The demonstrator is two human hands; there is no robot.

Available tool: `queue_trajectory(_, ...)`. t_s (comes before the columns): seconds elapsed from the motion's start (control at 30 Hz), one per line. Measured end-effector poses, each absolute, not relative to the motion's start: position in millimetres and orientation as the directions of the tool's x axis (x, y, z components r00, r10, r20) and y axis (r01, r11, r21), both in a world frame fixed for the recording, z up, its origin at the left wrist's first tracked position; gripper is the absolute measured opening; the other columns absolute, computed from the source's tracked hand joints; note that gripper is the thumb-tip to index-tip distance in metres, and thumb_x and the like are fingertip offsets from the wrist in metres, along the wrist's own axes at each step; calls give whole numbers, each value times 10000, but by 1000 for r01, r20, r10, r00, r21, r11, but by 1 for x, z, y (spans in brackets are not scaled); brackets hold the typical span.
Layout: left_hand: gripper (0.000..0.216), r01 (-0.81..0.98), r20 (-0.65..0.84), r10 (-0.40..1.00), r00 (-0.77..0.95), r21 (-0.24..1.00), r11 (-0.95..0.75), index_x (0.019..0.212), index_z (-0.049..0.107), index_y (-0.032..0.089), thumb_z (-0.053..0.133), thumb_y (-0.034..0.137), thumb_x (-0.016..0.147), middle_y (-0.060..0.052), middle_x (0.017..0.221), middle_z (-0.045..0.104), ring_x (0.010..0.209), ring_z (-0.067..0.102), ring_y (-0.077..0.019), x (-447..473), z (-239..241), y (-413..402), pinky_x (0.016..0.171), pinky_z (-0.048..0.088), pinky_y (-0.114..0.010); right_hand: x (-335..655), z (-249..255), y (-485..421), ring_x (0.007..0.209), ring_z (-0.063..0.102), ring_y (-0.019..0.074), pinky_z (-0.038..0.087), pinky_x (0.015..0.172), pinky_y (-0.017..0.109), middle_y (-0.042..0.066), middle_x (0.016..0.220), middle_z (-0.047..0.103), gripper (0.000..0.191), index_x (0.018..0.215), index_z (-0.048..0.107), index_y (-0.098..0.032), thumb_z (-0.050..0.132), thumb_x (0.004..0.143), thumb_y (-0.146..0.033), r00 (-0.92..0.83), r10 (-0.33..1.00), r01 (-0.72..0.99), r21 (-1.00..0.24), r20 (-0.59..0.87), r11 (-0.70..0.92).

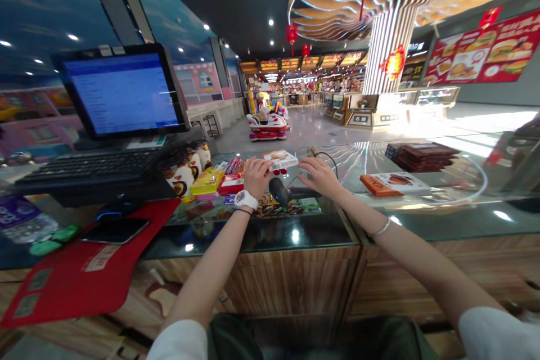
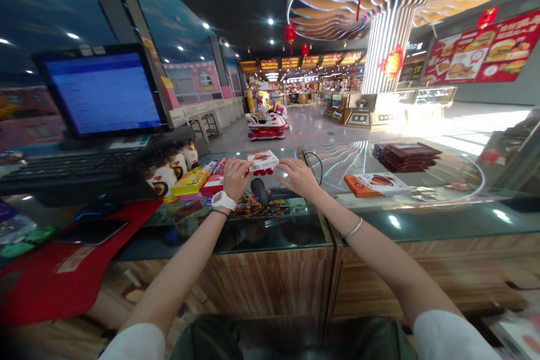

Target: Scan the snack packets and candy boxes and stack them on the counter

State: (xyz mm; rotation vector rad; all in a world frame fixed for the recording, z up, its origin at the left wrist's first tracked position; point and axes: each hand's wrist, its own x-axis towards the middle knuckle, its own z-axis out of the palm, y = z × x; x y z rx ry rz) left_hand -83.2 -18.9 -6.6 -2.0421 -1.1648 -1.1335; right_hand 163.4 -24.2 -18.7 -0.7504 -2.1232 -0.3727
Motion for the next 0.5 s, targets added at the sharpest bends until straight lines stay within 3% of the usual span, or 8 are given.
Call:
queue_trajectory(0.13, 185, 829, 836, 407, 369, -98, -550, 1011, 703, 253, 557, 194, 914, -50, 987, 734, 1020, 650, -220, -71, -6, -26, 1095, 428, -468, 160, -13, -30, 1232, 565, 265, 401, 1112, 500, 127, 1306, 632, 342, 1304, 589, -227, 510, 974, -266, -474, 338, 668, 83, 813, 739)
queue_trajectory(0.23, 213, 796, 812, 397, 428, -129, -592, 1015, 706, 270, 557, 169, 900, -43, 987, 732, 1005, 660, -213, -62, -6, -30, 1084, 445, -463, 155, -16, -30, 1190, 589, 242, 337, 1168, 537, 99, 1235, 670, 341, 1277, 605, -251, 459, 974, -195, -493, 322, 670, 116, 808, 733)
queue_trajectory(0.5, 198, 767, 799, 382, 464, -148, -624, 1043, 690, 264, 602, 188, 883, -52, 1034, 731, 1026, 667, -222, -54, -7, -35, 1073, 454, -440, 160, -19, -27, 1009, 629, 231, 480, 974, 454, 91, 1036, 718, 290, 1093, 687, -237, 417, 992, -207, -498, 305, 699, 168, 812, 695)
